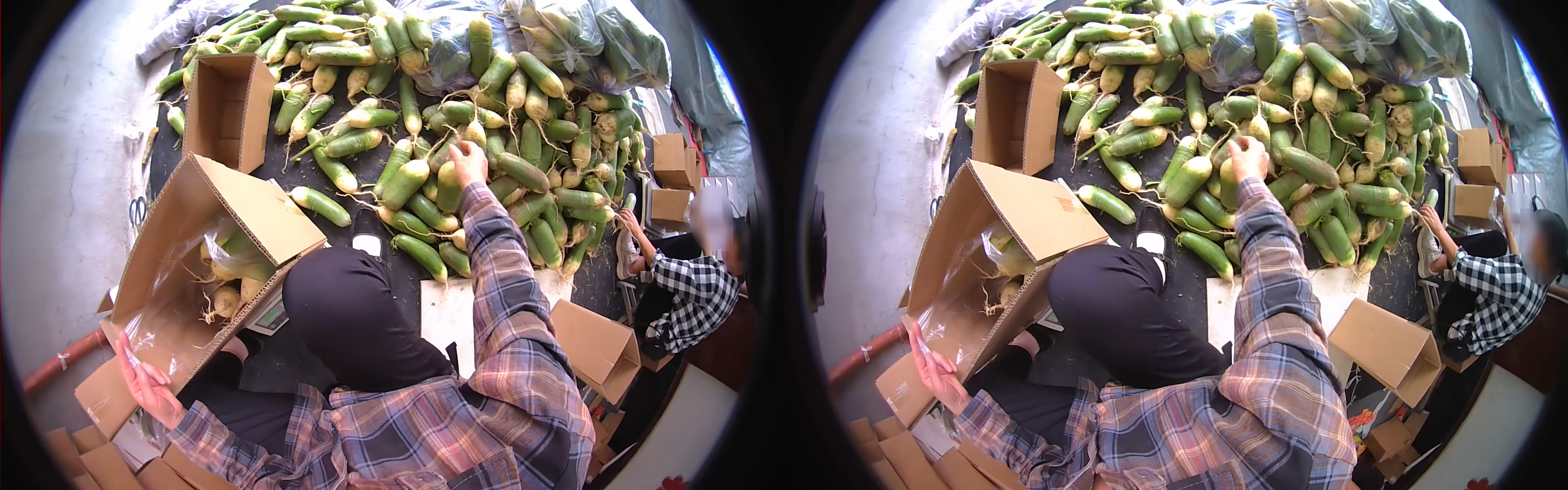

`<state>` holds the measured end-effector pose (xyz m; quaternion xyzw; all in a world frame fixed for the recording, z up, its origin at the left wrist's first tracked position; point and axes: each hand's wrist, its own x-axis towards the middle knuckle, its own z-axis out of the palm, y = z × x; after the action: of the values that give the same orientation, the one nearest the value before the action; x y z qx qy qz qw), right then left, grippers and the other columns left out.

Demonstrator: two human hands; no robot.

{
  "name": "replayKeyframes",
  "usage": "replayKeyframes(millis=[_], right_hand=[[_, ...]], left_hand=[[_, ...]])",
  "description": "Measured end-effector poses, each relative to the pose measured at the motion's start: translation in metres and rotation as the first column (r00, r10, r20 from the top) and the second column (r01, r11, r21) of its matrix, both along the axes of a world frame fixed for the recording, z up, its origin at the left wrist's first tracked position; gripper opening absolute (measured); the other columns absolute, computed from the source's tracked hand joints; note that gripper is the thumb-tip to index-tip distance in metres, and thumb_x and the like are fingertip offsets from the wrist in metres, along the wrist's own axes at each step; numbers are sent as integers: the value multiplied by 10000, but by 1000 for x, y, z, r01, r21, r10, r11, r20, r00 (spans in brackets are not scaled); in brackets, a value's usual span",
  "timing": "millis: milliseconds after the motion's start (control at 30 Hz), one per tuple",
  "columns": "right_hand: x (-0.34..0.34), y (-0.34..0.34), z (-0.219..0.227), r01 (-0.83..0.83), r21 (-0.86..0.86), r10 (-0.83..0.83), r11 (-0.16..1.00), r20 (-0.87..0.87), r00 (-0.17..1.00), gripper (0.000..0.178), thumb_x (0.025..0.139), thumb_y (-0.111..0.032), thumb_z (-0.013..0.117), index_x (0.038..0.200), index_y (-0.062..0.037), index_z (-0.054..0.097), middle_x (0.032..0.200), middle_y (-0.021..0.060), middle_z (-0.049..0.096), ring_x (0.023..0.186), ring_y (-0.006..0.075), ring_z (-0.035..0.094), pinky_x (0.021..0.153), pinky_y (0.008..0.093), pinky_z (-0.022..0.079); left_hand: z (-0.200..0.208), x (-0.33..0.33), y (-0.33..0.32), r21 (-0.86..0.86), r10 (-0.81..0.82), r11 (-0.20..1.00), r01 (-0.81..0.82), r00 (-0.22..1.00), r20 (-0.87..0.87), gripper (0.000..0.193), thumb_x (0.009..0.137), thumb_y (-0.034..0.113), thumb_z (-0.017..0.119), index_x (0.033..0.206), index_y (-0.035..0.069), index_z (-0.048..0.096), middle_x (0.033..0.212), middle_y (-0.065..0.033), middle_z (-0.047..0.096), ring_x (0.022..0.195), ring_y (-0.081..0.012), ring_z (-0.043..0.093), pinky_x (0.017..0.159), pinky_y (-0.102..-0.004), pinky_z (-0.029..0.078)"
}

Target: Packaging radishes into plastic bags and cardboard boxes for shipping.

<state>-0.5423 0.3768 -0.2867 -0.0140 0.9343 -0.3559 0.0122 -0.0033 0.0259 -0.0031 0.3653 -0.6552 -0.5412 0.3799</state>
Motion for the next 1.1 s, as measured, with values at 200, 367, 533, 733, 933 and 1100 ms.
replayKeyframes(millis=[200,367,533,733,933,1100], right_hand=[[92,-85,55,-419,74,425,905,-208,881,78,810,-140,610,810,-66,583,854,128,557,860,311,528,751,399,451],[70,-118,83,-210,-455,127,865,-206,970,125,877,-104,541,837,6,583,791,114,591,716,203,560,670,321,441],[33,-123,28,-47,-618,107,785,61,992,148,892,-128,556,925,-3,628,863,46,619,707,103,534,665,268,446],[31,-79,9,104,-523,-63,846,95,993,176,827,-102,606,972,-15,653,951,99,663,840,167,620,771,295,489],[-36,6,13,187,-27,-189,982,-208,960,243,783,-217,657,955,-46,643,945,134,618,920,294,571,842,393,450],[-63,-4,26,21,118,7,993,-229,973,234,777,-166,645,985,-59,649,1000,122,636,982,296,570,877,385,442]], left_hand=[[3,-2,0,-1,28,1000,-28,999,21,532,912,95,436,1411,-13,286,1484,-187,254,478,-16,393,449,-147,380],[4,2,-2,3,23,1000,-23,1000,16,533,913,103,435,1410,-17,286,1484,-190,252,491,-18,392,451,-149,375],[1,-3,-2,4,4,1000,-4,1000,8,528,926,98,425,1420,-5,270,1491,-178,243,492,-11,373,448,-146,355],[5,4,-1,-1,0,1000,0,1000,29,532,933,97,421,1431,12,254,1501,-170,219,499,-7,364,451,-144,347],[7,-4,3,-12,64,998,-64,997,39,515,924,86,413,1412,-11,285,1478,-200,257,496,-14,390,462,-146,379],[5,-8,1,-1,66,998,-66,996,53,517,911,62,423,1406,-12,299,1476,-206,259,501,-11,399,472,-143,390]])
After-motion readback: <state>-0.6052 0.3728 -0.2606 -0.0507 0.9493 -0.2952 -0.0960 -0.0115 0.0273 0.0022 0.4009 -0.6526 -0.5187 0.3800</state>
